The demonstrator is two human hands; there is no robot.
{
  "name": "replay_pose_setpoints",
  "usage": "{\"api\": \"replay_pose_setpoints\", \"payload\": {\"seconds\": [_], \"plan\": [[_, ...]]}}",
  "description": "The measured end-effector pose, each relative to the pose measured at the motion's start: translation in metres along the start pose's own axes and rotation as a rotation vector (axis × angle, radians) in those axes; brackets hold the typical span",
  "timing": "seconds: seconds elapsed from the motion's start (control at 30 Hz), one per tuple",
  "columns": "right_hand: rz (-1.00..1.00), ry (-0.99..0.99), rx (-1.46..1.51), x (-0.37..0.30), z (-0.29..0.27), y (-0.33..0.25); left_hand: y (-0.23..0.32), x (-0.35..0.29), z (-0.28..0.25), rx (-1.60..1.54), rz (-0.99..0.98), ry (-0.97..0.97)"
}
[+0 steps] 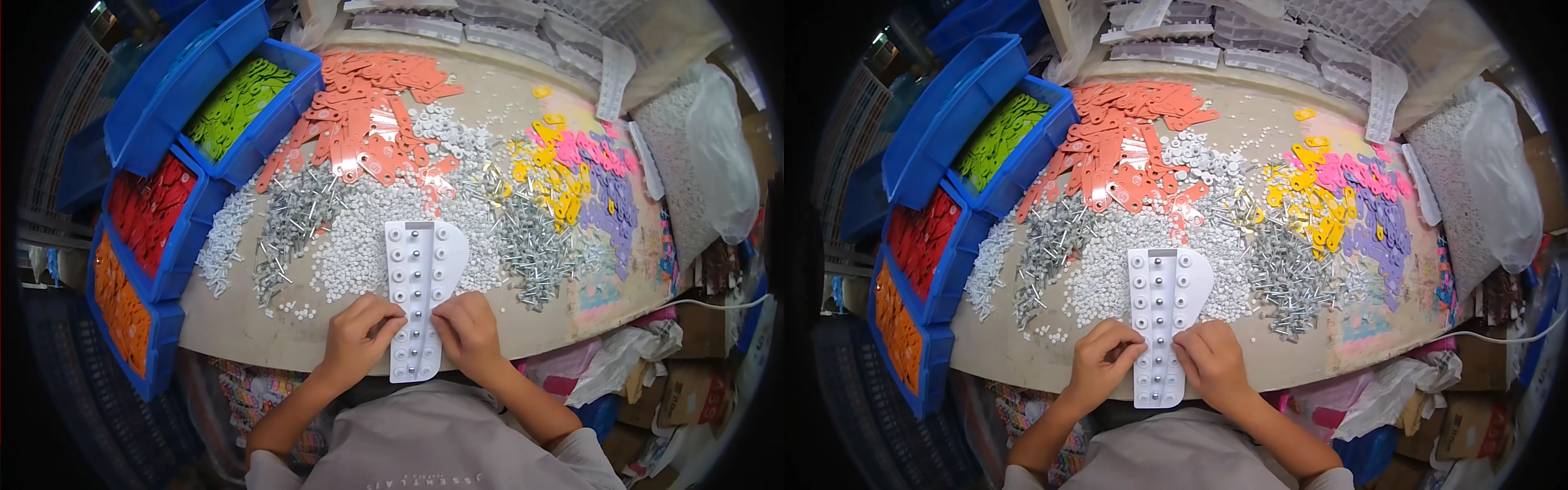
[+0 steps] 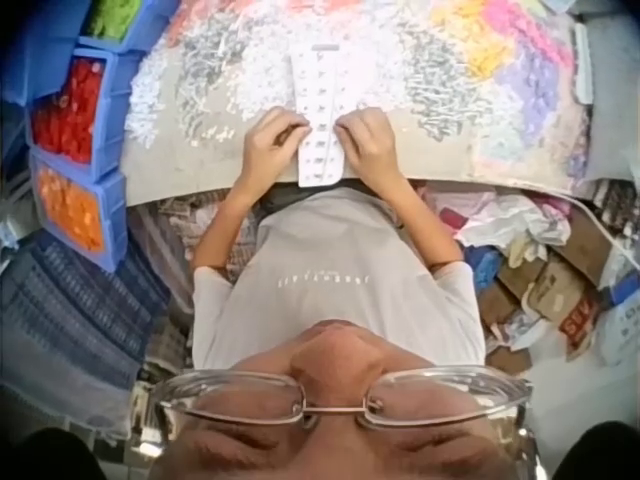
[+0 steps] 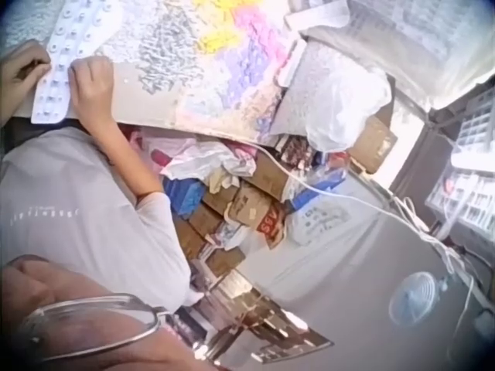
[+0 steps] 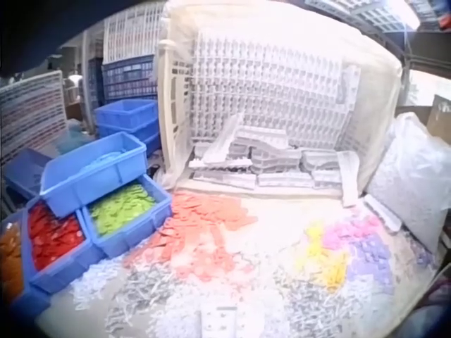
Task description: Assembling toy xylophones by placing colored plastic keys onto a base and securing them with metal pins.
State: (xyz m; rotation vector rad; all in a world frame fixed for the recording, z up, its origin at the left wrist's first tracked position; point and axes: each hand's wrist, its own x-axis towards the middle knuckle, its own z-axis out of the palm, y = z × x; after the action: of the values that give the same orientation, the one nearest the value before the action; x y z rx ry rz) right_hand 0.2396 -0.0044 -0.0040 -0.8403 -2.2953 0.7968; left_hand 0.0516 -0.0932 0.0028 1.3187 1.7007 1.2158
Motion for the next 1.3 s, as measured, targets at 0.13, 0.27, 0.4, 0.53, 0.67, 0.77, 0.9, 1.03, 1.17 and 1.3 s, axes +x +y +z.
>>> {"api": "replay_pose_setpoints", "payload": {"seconds": [0.13,0.27,0.4,0.53,0.67,0.77,0.9,1.03,1.17,1.3], "plan": [[-0.097,0.091,-0.031,-0.001,0.004,0.005,0.001,0.001,-0.002,-0.062,-0.121,-0.016],[-0.124,0.071,-0.046,0.0,0.002,0.006,0.0,0.005,-0.004,-0.079,-0.176,-0.054],[-0.133,0.078,-0.054,-0.002,0.002,0.008,-0.006,0.006,-0.006,0.171,0.224,0.001],[-0.173,0.047,-0.028,0.003,-0.003,0.009,-0.011,0.003,-0.009,0.435,0.442,0.026],[-0.306,0.023,0.0,0.026,-0.024,0.025,-0.009,0.003,-0.006,0.381,0.454,0.073],[-0.222,0.249,-0.24,0.073,-0.044,0.05,-0.002,0.013,-0.013,0.222,0.337,0.126],[-0.099,0.284,-0.438,0.155,-0.073,0.108,0.008,0.057,-0.027,0.347,0.31,0.205],[0.095,0.133,-0.452,0.192,-0.074,0.146,0.02,0.104,-0.036,0.526,0.292,0.156],[0.136,0.026,-0.419,0.202,-0.067,0.156,0.009,0.149,-0.037,0.51,0.35,0.106],[0.098,0.027,-0.39,0.202,-0.065,0.165,-0.004,0.209,-0.029,0.399,0.14,0.018]]}}
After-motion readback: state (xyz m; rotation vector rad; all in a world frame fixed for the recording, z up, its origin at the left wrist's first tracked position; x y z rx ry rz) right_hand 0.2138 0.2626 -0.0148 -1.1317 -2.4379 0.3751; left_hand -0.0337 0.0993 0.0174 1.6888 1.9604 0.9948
